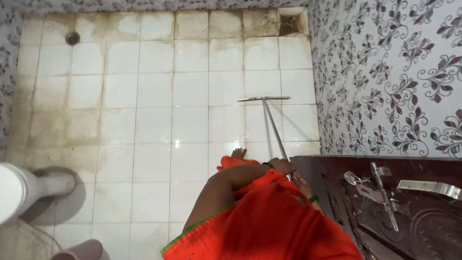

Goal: The person uses a squeegee to push water across a tiled floor toward a drain, navigating around a toilet and sink.

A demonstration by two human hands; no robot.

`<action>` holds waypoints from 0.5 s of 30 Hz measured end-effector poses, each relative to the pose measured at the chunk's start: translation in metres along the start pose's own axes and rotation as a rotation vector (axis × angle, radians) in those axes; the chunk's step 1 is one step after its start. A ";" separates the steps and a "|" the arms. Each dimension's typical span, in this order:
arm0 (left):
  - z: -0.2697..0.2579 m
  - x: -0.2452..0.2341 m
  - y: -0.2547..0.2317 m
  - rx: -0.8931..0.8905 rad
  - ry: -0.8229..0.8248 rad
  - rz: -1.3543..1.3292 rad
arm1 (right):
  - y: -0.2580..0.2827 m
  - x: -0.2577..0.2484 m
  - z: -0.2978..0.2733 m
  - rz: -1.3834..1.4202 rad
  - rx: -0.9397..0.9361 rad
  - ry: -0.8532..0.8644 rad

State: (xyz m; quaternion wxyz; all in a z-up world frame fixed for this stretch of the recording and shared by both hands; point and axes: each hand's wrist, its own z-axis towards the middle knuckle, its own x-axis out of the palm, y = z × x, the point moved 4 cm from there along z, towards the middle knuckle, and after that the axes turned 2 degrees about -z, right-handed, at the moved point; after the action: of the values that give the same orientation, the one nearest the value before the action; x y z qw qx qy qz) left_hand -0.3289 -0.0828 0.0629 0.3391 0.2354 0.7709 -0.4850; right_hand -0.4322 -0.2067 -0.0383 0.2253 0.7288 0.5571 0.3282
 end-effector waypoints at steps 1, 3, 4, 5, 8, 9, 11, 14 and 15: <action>0.003 0.008 0.011 -0.016 -0.018 0.016 | 0.003 0.006 0.004 0.018 -0.004 -0.013; 0.011 0.022 0.034 -0.047 -0.059 0.048 | 0.015 0.023 0.013 0.059 -0.004 -0.052; 0.018 0.022 0.048 -0.094 -0.046 0.029 | 0.023 0.033 0.019 0.081 0.001 -0.077; 0.024 0.022 0.061 -0.145 -0.036 0.007 | 0.032 0.038 0.027 0.088 0.024 -0.118; 0.039 -0.008 0.098 -0.193 -0.113 0.020 | 0.068 0.052 0.061 0.037 0.063 -0.225; 0.042 -0.021 0.109 -0.191 -0.153 0.036 | 0.082 0.055 0.074 0.013 0.043 -0.252; 0.054 -0.048 0.132 -0.236 -0.113 0.046 | 0.112 0.060 0.102 0.034 0.022 -0.298; 0.075 -0.084 0.163 -0.280 -0.085 0.041 | 0.159 0.067 0.139 0.182 0.055 -0.338; 0.079 -0.091 0.170 -0.296 -0.051 0.032 | 0.169 0.066 0.147 0.196 0.070 -0.335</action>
State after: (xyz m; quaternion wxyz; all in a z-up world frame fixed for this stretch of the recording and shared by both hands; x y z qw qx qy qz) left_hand -0.1285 -0.0866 0.0075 0.3974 0.1824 0.8213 -0.3665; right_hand -0.2019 -0.1851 -0.0060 0.2565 0.8314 0.4490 0.2032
